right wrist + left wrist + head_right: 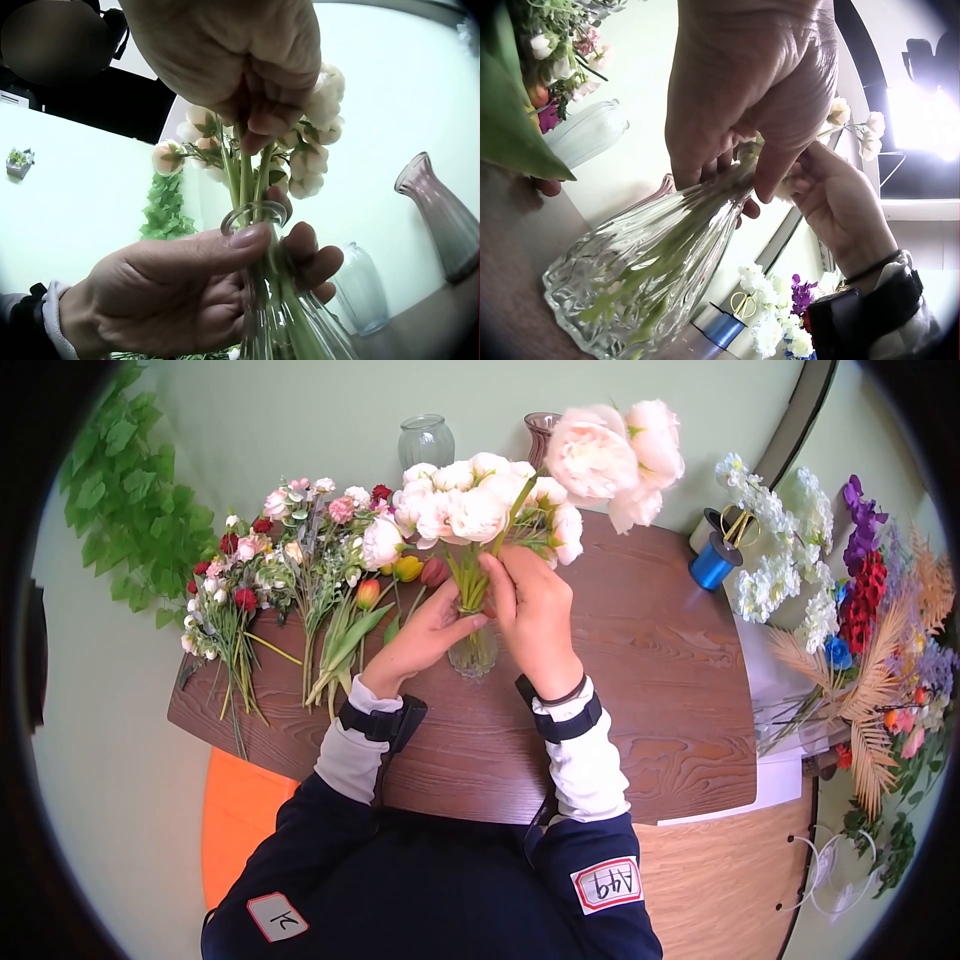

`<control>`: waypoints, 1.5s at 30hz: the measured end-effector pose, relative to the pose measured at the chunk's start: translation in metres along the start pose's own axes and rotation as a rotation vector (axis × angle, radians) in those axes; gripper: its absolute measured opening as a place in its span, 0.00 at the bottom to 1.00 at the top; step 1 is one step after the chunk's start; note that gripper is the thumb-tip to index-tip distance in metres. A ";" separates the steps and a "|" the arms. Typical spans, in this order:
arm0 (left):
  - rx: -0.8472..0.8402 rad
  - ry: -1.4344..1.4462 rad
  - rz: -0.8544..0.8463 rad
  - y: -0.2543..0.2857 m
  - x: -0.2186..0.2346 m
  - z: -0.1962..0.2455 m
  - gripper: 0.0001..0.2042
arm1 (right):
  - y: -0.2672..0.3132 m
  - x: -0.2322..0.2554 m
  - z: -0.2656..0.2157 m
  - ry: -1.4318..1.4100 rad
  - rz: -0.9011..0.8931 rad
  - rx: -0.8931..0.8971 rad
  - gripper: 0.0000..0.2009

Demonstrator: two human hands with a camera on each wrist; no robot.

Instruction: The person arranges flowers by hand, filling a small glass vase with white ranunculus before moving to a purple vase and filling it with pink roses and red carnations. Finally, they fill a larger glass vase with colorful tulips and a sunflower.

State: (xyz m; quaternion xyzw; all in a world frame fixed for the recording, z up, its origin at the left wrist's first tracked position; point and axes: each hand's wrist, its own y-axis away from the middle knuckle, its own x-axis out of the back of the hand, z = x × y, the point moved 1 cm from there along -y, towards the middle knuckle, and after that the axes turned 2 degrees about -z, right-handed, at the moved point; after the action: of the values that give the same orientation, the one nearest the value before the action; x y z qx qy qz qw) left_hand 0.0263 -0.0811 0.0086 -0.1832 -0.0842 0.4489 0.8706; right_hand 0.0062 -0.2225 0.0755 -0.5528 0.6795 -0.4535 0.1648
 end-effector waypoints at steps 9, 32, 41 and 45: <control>-0.006 0.009 0.020 0.001 0.000 -0.003 0.25 | 0.003 -0.005 0.000 -0.011 -0.049 -0.009 0.03; 0.012 -0.011 0.043 0.004 -0.003 0.001 0.28 | 0.006 0.013 -0.019 0.016 -0.143 -0.102 0.08; 0.019 -0.066 0.004 0.005 -0.002 0.002 0.27 | 0.001 0.019 -0.019 -0.367 -0.066 -0.370 0.08; 0.004 -0.049 -0.008 0.004 -0.002 0.000 0.27 | 0.004 0.018 -0.016 -0.292 -0.081 -0.316 0.08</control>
State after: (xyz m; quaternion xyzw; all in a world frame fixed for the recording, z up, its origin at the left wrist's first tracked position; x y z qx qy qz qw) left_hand 0.0223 -0.0803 0.0076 -0.1698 -0.1055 0.4501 0.8703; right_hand -0.0138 -0.2321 0.0863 -0.6585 0.6881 -0.2628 0.1544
